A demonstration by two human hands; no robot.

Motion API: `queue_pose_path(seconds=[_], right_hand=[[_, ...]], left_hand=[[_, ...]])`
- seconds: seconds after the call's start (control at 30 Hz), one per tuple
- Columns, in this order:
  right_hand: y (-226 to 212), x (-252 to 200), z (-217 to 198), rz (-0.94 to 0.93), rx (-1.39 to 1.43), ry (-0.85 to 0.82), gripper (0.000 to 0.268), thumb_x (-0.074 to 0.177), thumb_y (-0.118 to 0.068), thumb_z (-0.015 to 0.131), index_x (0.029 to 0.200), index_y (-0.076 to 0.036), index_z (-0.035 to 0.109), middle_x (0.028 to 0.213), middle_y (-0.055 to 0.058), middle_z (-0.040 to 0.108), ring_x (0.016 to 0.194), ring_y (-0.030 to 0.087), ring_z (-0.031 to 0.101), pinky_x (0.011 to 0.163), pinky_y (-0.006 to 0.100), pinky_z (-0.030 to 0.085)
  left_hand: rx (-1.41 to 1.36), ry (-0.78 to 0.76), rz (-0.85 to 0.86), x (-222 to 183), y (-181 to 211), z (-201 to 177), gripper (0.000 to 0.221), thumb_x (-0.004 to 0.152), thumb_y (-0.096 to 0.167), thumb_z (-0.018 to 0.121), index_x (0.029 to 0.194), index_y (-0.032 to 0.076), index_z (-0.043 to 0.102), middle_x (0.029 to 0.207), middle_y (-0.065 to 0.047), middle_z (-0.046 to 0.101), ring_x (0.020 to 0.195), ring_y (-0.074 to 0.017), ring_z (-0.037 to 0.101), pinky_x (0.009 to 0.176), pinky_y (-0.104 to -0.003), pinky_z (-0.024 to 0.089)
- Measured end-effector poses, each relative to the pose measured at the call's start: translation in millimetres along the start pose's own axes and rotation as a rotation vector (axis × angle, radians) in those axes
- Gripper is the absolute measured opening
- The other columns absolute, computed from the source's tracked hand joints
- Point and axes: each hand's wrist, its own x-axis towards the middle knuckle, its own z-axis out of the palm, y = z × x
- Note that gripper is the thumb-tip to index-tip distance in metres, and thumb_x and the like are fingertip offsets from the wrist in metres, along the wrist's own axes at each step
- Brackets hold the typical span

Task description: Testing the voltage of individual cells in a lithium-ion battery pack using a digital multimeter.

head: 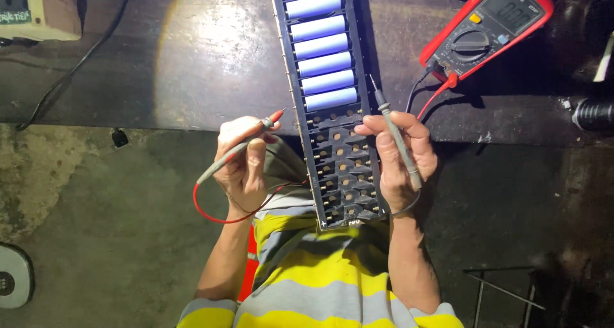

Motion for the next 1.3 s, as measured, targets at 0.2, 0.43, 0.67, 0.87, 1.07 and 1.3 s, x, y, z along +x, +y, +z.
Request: queue_pose_path(seconds=[0.2,0.43,0.67,0.87,1.07,1.3], right_hand=[[-4.2,3.9,4.8,0.001,-0.084,0.090,0.034,0.109,-0.020,0.053,0.125,0.010,0.056,0.087,0.027,0.072,0.083,0.035,0.076,0.098,0.050,0.060],[12.1,0.7,0.1,0.029,-0.022,0.232,0.039,0.112,-0.031,0.050,0.122,0.006,0.057,0.070,0.019,0.064,0.072,0.025,0.070,0.098,0.052,0.063],[5.6,6.4,7.9,0.007,-0.052,0.287,0.037,0.113,-0.030,0.047,0.113,0.006,0.055,0.068,0.020,0.061,0.059,0.022,0.066,0.087,0.051,0.066],[11.9,5.4,1.6,0.031,-0.112,0.263,0.037,0.114,-0.029,0.043,0.112,0.006,0.054,0.071,0.022,0.063,0.059,0.023,0.068,0.078,0.043,0.065],[9.5,6.3,3.4,0.037,-0.146,0.246,0.035,0.114,-0.027,0.043,0.112,0.006,0.055,0.072,0.022,0.066,0.059,0.021,0.068,0.074,0.039,0.065],[13.5,6.1,4.0,0.025,-0.191,0.230,0.033,0.113,-0.028,0.048,0.110,0.004,0.058,0.074,0.021,0.069,0.062,0.021,0.069,0.078,0.038,0.062]], left_hand=[[-0.014,0.045,-0.033,-6.6,-13.4,10.1,0.021,0.105,0.010,0.057,0.111,-0.008,0.066,0.104,-0.023,0.066,0.080,-0.0284,0.072,0.071,-0.036,0.062],[0.031,0.050,-0.071,-9.1,-27.4,11.7,0.019,0.103,0.009,0.062,0.112,-0.007,0.069,0.105,-0.022,0.070,0.087,-0.0271,0.072,0.074,-0.035,0.061],[0.019,0.053,-0.112,-10.7,-31.0,13.1,0.019,0.104,0.011,0.062,0.112,-0.005,0.069,0.104,-0.022,0.071,0.089,-0.0241,0.072,0.075,-0.034,0.062],[0.053,0.031,-0.110,-10.7,-33.0,13.4,0.018,0.104,0.011,0.062,0.112,-0.005,0.069,0.105,-0.022,0.072,0.092,-0.0261,0.072,0.077,-0.035,0.062],[0.081,0.017,-0.109,-11.7,-34.0,13.1,0.018,0.104,0.012,0.062,0.112,-0.003,0.070,0.105,-0.022,0.072,0.094,-0.0266,0.073,0.078,-0.035,0.062],[0.105,0.014,-0.107,-10.1,-30.3,11.9,0.016,0.104,0.010,0.063,0.109,-0.003,0.071,0.104,-0.022,0.073,0.097,-0.0283,0.073,0.082,-0.036,0.061]])
